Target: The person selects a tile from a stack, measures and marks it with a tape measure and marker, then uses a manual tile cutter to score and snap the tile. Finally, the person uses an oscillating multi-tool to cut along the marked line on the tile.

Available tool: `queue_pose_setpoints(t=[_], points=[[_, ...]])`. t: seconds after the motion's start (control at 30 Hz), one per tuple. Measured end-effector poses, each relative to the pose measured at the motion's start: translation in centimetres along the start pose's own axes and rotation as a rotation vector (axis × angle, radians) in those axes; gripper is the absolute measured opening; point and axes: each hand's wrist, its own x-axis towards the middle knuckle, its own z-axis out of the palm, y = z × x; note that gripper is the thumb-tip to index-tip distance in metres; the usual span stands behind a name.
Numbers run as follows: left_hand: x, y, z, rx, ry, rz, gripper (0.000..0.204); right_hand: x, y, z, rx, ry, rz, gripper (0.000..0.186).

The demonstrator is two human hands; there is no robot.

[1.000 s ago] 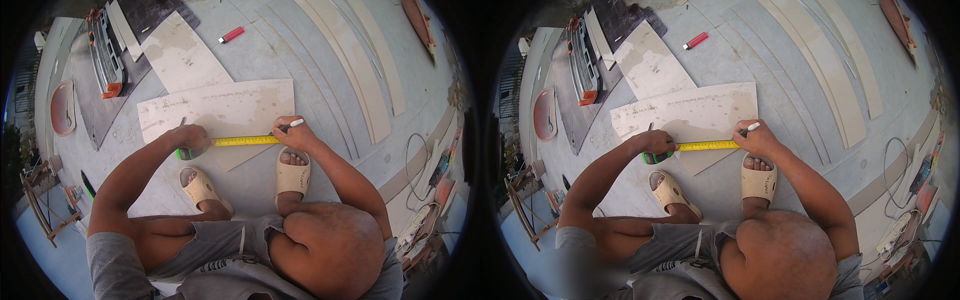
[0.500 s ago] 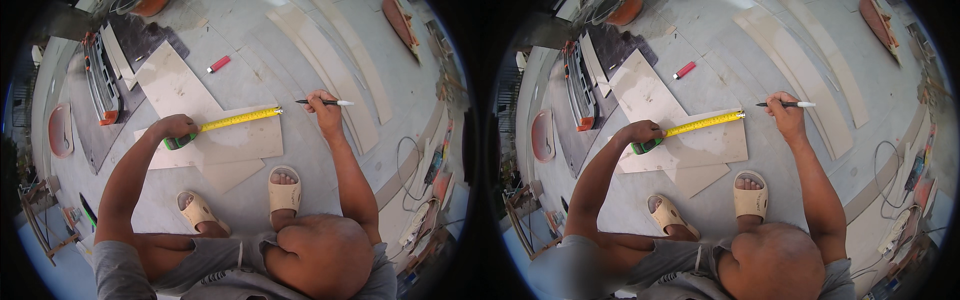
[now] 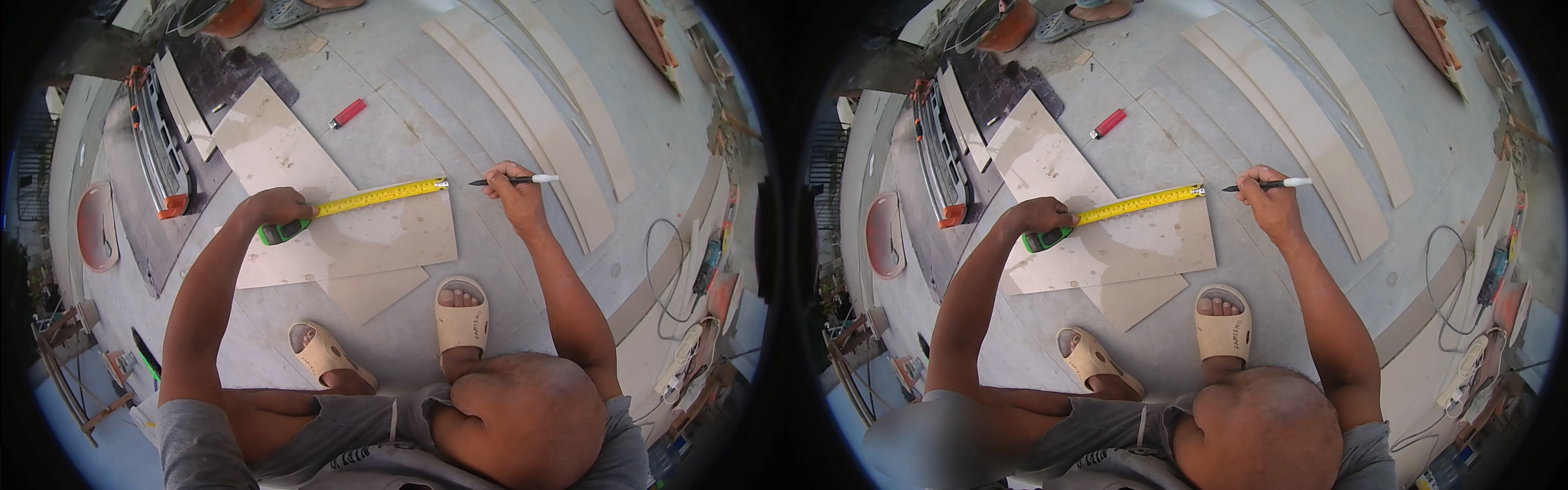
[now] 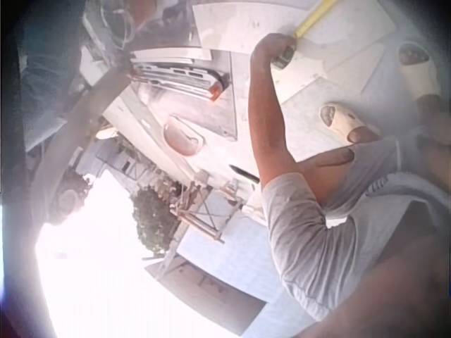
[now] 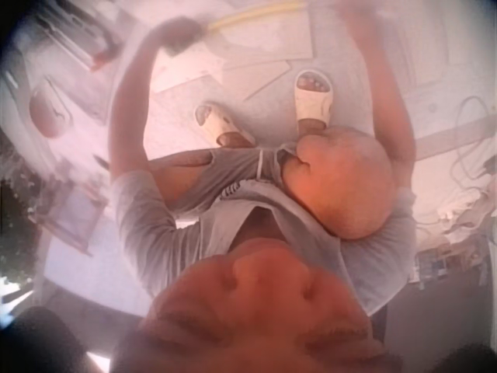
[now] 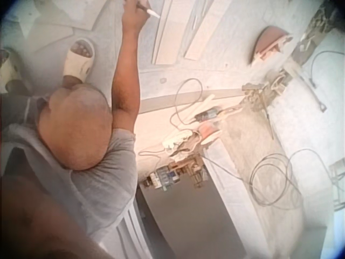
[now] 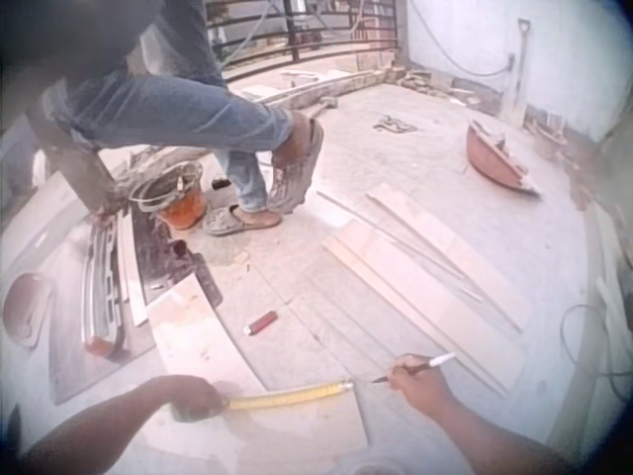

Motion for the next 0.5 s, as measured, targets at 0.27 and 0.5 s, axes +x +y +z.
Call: queue_pose_setpoints(t=[0.27,0.5], points=[[0.4,-0.3,0.0,0.035,0.054,0.001,0.059,1.3,-1.3,2.2,0.084,-0.080,0.077,0.017],[-0.1,0.7,-0.3,0.074,0.033,-0.033,0.057,3.6,-1.6,6.5,-0.082,-0.273,-0.054,0.017]])
